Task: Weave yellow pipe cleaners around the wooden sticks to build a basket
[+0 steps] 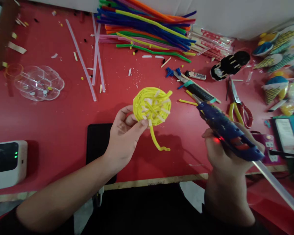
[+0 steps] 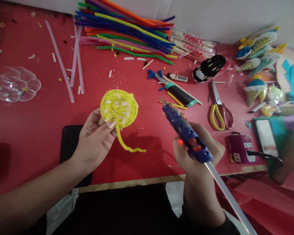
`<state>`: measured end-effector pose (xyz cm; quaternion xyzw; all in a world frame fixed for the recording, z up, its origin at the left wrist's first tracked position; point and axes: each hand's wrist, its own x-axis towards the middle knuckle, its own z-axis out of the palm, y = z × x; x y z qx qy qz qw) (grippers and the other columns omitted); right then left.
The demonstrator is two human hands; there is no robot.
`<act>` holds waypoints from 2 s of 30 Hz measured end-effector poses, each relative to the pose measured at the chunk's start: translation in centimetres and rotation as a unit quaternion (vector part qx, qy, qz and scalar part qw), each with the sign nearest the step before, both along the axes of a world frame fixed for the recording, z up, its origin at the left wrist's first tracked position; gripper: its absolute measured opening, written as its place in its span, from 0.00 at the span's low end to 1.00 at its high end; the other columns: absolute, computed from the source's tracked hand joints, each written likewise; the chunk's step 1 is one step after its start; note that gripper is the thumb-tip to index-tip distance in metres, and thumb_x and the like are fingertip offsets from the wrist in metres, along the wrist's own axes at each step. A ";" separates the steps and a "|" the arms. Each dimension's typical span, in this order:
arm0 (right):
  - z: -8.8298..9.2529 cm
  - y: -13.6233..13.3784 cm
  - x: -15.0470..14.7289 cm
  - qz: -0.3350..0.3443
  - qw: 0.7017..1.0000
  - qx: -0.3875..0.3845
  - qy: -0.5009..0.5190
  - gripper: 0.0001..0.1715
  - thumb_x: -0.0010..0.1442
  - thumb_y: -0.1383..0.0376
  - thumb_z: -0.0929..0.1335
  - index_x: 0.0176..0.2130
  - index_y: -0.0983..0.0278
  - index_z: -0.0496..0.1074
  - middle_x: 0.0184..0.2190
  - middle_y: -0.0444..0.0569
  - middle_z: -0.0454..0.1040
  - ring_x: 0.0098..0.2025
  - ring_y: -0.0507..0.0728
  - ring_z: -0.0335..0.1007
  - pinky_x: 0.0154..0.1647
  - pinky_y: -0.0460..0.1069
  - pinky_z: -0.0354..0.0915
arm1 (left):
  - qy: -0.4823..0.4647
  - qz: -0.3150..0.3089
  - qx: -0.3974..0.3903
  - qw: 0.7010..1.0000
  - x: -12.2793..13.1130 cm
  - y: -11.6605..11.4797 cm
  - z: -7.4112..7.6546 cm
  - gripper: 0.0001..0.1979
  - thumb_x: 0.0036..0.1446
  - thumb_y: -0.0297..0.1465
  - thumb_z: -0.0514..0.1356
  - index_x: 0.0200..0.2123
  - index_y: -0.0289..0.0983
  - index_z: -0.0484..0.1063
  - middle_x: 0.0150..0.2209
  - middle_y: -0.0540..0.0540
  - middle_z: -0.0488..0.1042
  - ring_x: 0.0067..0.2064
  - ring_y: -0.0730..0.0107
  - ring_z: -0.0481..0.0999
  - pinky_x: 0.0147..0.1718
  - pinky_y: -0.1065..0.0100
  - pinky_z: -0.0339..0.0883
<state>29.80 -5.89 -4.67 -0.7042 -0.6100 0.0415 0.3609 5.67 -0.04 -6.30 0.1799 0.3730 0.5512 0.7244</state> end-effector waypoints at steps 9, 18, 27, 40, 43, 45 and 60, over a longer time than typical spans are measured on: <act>-2.0 2.7 10.0 0.188 0.938 -0.128 -0.263 0.29 0.53 0.72 0.61 0.50 0.56 0.77 0.40 0.54 0.80 0.43 0.70 0.78 0.44 0.67 0.69 | -0.047 0.009 -0.064 0.997 0.2 0.3 0.0 0.22 0.44 0.25 0.78 0.39 0.39 0.73 0.33 0.56 0.82 0.35 0.78 0.82 0.37 0.76 0.79; 3.8 0.7 -4.2 0.154 0.987 -0.024 -0.038 0.05 0.65 0.65 0.71 0.43 0.58 0.77 0.37 0.45 0.83 0.35 0.56 0.81 0.37 0.50 0.73 | -0.025 0.022 -0.047 0.998 0.3 0.0 -0.2 0.23 0.42 0.25 0.80 0.39 0.40 0.73 0.32 0.56 0.83 0.34 0.80 0.82 0.38 0.76 0.79; 2.2 2.7 -8.9 0.231 0.973 -0.012 0.014 0.05 0.67 0.71 0.70 0.38 0.63 0.76 0.32 0.43 0.83 0.33 0.49 0.80 0.37 0.42 0.73 | -0.019 0.030 -0.058 0.998 0.1 0.1 -0.2 0.22 0.46 0.25 0.77 0.41 0.40 0.71 0.33 0.55 0.82 0.36 0.77 0.82 0.39 0.74 0.77; 2.9 3.7 -8.1 0.194 0.976 0.081 -0.045 0.07 0.65 0.72 0.72 0.39 0.60 0.78 0.32 0.45 0.81 0.32 0.51 0.77 0.36 0.47 0.74 | -0.001 0.023 -0.057 0.998 0.2 0.2 0.0 0.22 0.44 0.26 0.78 0.40 0.40 0.72 0.33 0.55 0.83 0.36 0.75 0.83 0.39 0.71 0.78; 2.8 3.9 -8.1 0.191 0.979 0.073 -0.018 0.07 0.64 0.73 0.72 0.37 0.61 0.77 0.31 0.44 0.80 0.30 0.51 0.76 0.32 0.46 0.72 | -0.006 0.012 -0.054 0.998 0.2 0.2 0.0 0.23 0.44 0.27 0.78 0.40 0.40 0.72 0.33 0.55 0.83 0.35 0.74 0.83 0.37 0.71 0.78; 2.6 4.0 -8.0 0.183 0.982 0.046 0.013 0.05 0.63 0.72 0.72 0.36 0.61 0.77 0.30 0.43 0.80 0.29 0.50 0.75 0.29 0.45 0.70 | -0.012 0.010 -0.052 0.999 0.1 0.2 0.0 0.23 0.44 0.27 0.78 0.40 0.40 0.72 0.33 0.55 0.83 0.35 0.74 0.83 0.37 0.72 0.78; 1.5 4.5 -6.7 0.184 0.976 -0.009 0.116 0.03 0.65 0.67 0.72 0.39 0.58 0.79 0.33 0.43 0.81 0.30 0.51 0.74 0.28 0.47 0.70 | 0.026 0.013 -0.002 1.000 0.1 0.0 0.0 0.19 0.47 0.27 0.77 0.39 0.41 0.73 0.35 0.54 0.82 0.39 0.73 0.83 0.44 0.69 0.80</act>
